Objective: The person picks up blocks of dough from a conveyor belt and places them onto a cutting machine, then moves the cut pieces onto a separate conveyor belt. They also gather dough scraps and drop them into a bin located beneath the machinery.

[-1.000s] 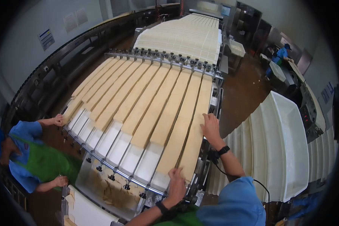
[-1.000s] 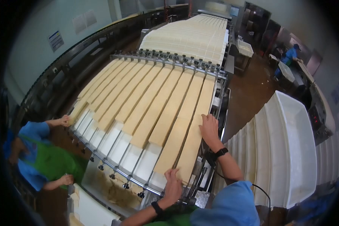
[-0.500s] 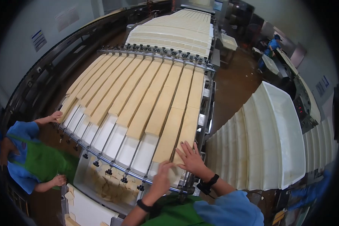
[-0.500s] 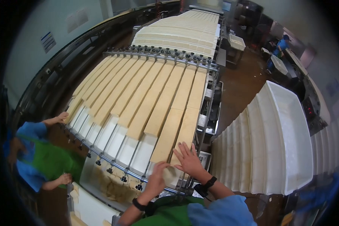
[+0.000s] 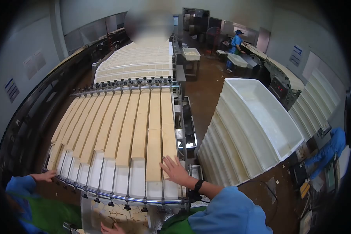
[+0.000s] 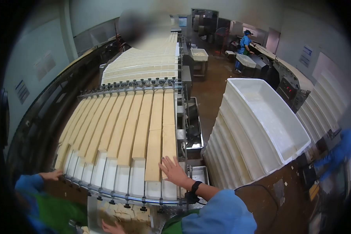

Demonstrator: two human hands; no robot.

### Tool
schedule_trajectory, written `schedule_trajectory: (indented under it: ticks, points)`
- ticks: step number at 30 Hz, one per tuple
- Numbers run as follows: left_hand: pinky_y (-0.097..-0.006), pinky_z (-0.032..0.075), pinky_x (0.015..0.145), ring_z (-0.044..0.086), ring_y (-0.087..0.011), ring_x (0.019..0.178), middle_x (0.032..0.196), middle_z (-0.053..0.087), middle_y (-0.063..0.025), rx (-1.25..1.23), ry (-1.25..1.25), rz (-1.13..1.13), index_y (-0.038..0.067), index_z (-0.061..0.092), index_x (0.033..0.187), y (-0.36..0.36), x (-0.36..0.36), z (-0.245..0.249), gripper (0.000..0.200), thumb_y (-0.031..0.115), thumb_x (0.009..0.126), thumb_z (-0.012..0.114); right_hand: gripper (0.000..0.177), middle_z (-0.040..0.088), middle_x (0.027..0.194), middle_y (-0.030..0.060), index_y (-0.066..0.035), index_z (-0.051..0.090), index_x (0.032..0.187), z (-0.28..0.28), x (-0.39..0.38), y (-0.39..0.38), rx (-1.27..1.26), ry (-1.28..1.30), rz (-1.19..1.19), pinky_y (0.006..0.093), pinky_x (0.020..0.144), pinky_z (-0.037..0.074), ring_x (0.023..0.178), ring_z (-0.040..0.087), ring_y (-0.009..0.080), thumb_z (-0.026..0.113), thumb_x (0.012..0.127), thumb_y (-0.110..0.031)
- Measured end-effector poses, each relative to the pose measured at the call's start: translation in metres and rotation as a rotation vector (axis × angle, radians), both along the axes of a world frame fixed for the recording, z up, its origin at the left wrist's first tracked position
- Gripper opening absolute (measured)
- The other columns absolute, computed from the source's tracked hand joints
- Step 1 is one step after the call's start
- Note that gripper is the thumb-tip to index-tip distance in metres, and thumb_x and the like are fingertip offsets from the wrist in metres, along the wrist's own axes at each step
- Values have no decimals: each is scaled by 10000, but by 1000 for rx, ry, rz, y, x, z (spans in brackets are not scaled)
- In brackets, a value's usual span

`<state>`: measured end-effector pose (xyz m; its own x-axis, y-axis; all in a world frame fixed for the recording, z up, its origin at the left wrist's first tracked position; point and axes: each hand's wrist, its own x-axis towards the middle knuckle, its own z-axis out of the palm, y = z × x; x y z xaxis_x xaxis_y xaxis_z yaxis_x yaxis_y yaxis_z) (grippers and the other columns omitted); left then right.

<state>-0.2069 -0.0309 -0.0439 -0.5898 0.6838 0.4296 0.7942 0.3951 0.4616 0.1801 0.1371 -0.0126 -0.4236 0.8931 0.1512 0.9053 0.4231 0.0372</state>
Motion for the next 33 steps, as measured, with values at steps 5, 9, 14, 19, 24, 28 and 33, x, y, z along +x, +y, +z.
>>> schedule_trajectory:
  ticks: [5,9,14,19,24,28,33]
  points:
    - [-515,340,1051,446,-437,1205,1302,482,-283,183,-128,-127,-35,461,1350,-45,1,33,547,246,910,624,908,360,1488,199,-96,356,1457,-3,3,3,-19,-44,-46,610,1135,185,1429,271,357,756,736,-476]
    - [-380,529,795,601,-339,1056,1409,394,-197,377,-275,42,-15,470,1340,-133,-21,2,415,186,983,533,775,394,1452,212,-62,467,1347,2,-13,2,-74,214,-76,673,1108,164,1410,285,391,780,699,-350]
    - [-487,297,1067,395,-399,1229,1312,388,-241,283,-167,793,-7,472,1305,-246,-15,4,450,130,897,604,583,476,1363,235,-3,490,1346,42,-170,-58,95,467,381,593,1127,207,1342,362,405,673,806,-122]
    - [-490,327,1025,396,-442,1184,1268,366,-279,11,-213,1294,-23,369,1377,-312,-22,-33,708,190,804,725,497,543,1227,208,0,515,1304,13,-365,-177,-459,533,1096,458,1041,338,1169,480,373,665,849,-135]
    - [-485,365,1008,413,-434,1172,1241,352,-264,264,-527,1151,-22,366,1380,-332,-21,-33,838,231,714,808,273,605,991,142,-26,627,1056,-3,-515,-277,-481,511,1442,429,865,441,985,569,322,635,786,-63]
    - [-458,395,990,452,-417,1130,1258,332,-251,271,-501,1102,-23,384,1374,-355,-16,-28,864,236,682,832,172,580,801,142,-16,631,910,20,-554,-319,-389,697,1422,405,754,492,840,599,315,607,740,-22]
    - [-456,398,993,467,-437,1123,1277,322,-258,205,-500,1274,-38,394,1362,-384,-29,-36,792,224,732,796,218,569,908,165,24,618,979,14,-599,-382,-463,504,1601,403,811,486,928,575,309,569,770,-16]
